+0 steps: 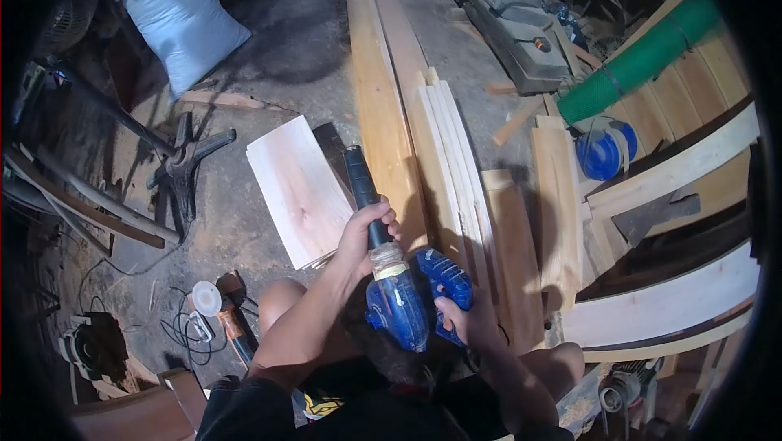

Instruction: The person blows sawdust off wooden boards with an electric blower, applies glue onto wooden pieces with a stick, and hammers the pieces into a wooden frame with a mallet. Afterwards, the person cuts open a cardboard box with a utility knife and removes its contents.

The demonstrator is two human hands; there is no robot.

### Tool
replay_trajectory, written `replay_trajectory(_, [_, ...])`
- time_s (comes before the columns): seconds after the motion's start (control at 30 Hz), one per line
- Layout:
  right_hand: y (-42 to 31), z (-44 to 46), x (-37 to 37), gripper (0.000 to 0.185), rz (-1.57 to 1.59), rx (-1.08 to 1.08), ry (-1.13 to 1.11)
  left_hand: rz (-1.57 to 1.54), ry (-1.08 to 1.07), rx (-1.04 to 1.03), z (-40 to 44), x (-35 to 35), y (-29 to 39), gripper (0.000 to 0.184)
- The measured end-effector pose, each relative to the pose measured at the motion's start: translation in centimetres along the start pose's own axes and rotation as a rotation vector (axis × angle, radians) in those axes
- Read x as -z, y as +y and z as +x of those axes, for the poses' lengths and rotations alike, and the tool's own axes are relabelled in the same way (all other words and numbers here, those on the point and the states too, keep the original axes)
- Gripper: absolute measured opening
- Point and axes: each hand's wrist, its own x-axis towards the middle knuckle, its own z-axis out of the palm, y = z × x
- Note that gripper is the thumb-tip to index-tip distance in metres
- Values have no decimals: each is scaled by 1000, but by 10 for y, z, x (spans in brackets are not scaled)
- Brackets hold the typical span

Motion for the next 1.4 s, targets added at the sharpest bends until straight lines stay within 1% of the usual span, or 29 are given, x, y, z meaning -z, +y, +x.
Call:
replay_trajectory(0.03, [3,1,-4,21,-43,15,32,7,1,-9,1,-2,-1,19])
replay_trajectory(0.07, [9,3,-8,19,-85,27,65,85,119,0,0,-4,-2,16])
replay_trajectory(0.13, [17,6,-12,17,-157,65,115,162,230,-4,-4,-7,-2,11])
replay_trajectory(0.17, [20,7,-13,17,-188,94,131,196,281,-12,-4,-10,0,12])
replay_trajectory(0.2, [21,8,-14,17,-217,123,148,207,291,-6,-4,-13,3,13])
replay_trajectory(0.27, [17,5,-15,20,-194,32,72,226,322,13,-8,-13,4,14])
replay_trajectory(0.33, [8,-2,-16,21,-174,-23,48,136,242,35,-3,1,2,14])
replay_trajectory(0.37, [8,-3,-14,21,-118,24,39,89,198,46,-1,8,-1,14])
replay_trajectory(0.43, [8,-5,-10,22,-11,119,17,62,242,63,-1,4,-3,14])
replay_trajectory(0.5, [8,-5,0,32,-45,146,76,58,305,105,3,1,-5,13])
replay_trajectory(0.57, [-8,-15,-1,40,-46,173,165,1,295,183,5,9,-21,17])
replay_trajectory(0.6, [26,-2,13,63,-516,538,296,-36,270,203,9,9,-31,20])
replay_trajectory(0.63, [10,-7,22,65,-635,467,272,-72,245,222,12,6,-37,24])
replay_trajectory(0.67, [-14,-18,29,68,-751,394,251,51,194,219,7,-9,-36,35])
replay_trajectory(0.7, [-12,-12,45,67,-675,368,253,142,127,222,14,-6,-44,40])
replay_trajectory(0.77, [-10,-2,76,65,-520,320,264,233,136,324,18,-3,-47,42])
replay_trajectory(0.83, [-32,15,107,62,-560,321,346,370,33,278,15,-4,-45,42])
replay_trajectory(0.9, [-29,60,149,57,-520,400,361,416,-59,270,17,4,-48,36])
replay_trajectory(0.97, [-77,80,151,54,-802,486,382,454,-143,238,18,9,-53,33])
replay_trajectory(1.0, [-101,89,142,51,-724,342,395,435,-117,238,12,4,-49,27])
replay_trajectory(1.03, [-121,99,131,48,-643,198,403,474,-113,212,11,6,-49,28])
replay_trajectory(1.13, [-150,148,124,45,-602,301,359,594,-83,152,10,14,-48,29])
replay_trajectory(1.23, [-170,179,116,45,-534,244,241,634,-62,125,5,17,-36,25])
replay_trajectory(1.27, [-176,182,110,40,-513,247,235,642,-54,111,6,19,-33,25])
replay_trajectory(1.37, [-180,195,105,47,-526,264,302,649,-44,82,13,27,-33,25])
replay_trajectory(1.4, [-182,198,104,51,-590,242,330,646,-46,79,15,28,-34,25])
